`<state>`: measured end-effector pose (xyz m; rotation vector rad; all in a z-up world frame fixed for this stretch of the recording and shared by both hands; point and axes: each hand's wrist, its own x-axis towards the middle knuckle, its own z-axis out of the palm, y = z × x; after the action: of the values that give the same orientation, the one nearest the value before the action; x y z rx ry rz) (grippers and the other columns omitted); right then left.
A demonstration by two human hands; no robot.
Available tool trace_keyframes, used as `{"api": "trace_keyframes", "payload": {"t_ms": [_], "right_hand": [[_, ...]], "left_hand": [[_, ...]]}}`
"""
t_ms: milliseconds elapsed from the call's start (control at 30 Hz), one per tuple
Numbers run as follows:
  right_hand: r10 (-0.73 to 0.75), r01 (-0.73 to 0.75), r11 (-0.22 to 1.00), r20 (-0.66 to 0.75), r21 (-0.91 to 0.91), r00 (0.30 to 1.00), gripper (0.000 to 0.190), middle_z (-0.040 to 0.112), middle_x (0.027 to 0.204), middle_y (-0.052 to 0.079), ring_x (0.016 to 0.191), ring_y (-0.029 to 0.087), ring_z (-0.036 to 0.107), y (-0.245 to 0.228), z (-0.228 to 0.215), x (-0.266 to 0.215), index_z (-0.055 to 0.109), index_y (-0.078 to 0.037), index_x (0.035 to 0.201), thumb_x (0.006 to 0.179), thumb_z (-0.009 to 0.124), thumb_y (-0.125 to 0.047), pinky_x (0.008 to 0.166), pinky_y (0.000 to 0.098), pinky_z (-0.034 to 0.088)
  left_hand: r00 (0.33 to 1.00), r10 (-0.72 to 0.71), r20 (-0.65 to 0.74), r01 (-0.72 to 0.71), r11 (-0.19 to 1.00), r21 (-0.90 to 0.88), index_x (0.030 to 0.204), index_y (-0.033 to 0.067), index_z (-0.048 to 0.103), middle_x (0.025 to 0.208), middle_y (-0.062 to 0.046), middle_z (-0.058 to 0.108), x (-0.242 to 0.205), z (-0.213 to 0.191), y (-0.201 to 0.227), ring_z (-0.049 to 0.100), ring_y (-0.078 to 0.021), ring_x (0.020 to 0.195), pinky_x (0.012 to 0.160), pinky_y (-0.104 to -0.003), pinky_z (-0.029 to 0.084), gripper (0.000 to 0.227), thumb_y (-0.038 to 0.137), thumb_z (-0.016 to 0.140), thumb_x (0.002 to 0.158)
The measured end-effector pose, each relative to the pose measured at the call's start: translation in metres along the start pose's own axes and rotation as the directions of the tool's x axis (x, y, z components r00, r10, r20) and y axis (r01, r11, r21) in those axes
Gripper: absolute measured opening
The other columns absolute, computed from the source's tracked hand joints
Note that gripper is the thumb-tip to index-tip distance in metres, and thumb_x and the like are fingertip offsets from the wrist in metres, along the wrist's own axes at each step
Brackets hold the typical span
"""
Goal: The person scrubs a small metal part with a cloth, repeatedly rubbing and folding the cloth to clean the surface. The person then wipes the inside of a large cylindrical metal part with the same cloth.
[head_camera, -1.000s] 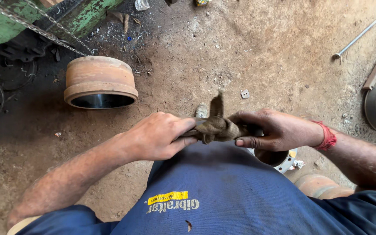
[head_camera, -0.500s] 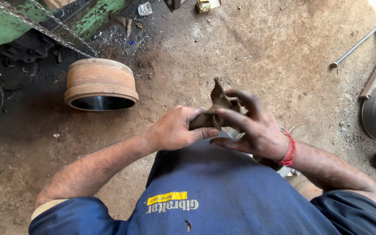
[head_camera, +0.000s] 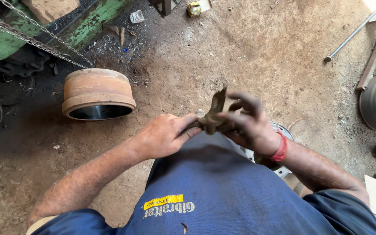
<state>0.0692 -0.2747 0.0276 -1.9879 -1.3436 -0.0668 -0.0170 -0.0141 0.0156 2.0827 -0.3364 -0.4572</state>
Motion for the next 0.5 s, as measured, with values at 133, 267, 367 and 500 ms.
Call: {"api": "trace_keyframes", "payload": {"t_ms": [133, 267, 367, 500], "right_hand": [[0.343, -0.388, 0.919, 0.329, 0.078, 0.880, 0.041, 0.069, 0.096, 0.010, 0.083, 0.019, 0.072, 0.002, -0.016, -0.002, 0.066, -0.007, 0.114, 0.080, 0.082, -0.023, 0.070, 0.0350, 0.059], [0.236, -0.588, 0.788, 0.791, 0.184, 0.564, 0.029, 0.078, 0.088, 0.007, 0.077, 0.019, 0.076, 0.005, -0.027, 0.011, 0.071, -0.009, 0.118, 0.093, 0.073, -0.024, 0.068, 0.0354, 0.057], [0.042, -0.524, 0.766, 0.784, 0.372, 0.619, 0.030, 0.073, 0.093, 0.010, 0.083, 0.020, 0.072, -0.001, -0.035, 0.022, 0.065, -0.003, 0.120, 0.098, 0.066, -0.023, 0.073, 0.0355, 0.056], [0.066, -0.689, 0.692, 0.932, 0.215, 0.357, 0.043, 0.068, 0.080, 0.009, 0.074, 0.019, 0.065, -0.010, -0.059, 0.038, 0.061, -0.005, 0.126, 0.097, 0.061, -0.037, 0.067, 0.0367, 0.055]], "left_hand": [[0.973, 0.218, -0.075, -0.198, 0.957, 0.211, 0.105, 0.0063, 0.061, 0.090, -0.016, 0.072, -0.003, -0.003, -0.004, 0.072, -0.0359, 0.086, 0.074, -0.048, 0.056, 0.015, 0.017, 0.060, 0.095], [0.990, 0.093, 0.103, -0.120, 0.946, 0.303, 0.105, 0.0038, 0.058, 0.087, -0.014, 0.071, 0.001, -0.010, 0.007, 0.071, -0.0352, 0.085, 0.075, -0.049, 0.056, 0.018, 0.005, 0.057, 0.087], [0.981, 0.156, 0.115, -0.183, 0.941, 0.283, 0.101, 0.0037, 0.056, 0.086, -0.015, 0.070, -0.002, -0.019, 0.024, 0.070, -0.0385, 0.085, 0.071, -0.052, 0.054, 0.016, 0.010, 0.061, 0.087], [0.957, 0.063, 0.284, -0.124, 0.971, 0.202, 0.093, 0.0059, 0.053, 0.072, -0.014, 0.067, -0.015, -0.032, 0.046, 0.071, -0.0346, 0.072, 0.067, -0.050, 0.055, 0.034, 0.038, 0.063, 0.096]]}}
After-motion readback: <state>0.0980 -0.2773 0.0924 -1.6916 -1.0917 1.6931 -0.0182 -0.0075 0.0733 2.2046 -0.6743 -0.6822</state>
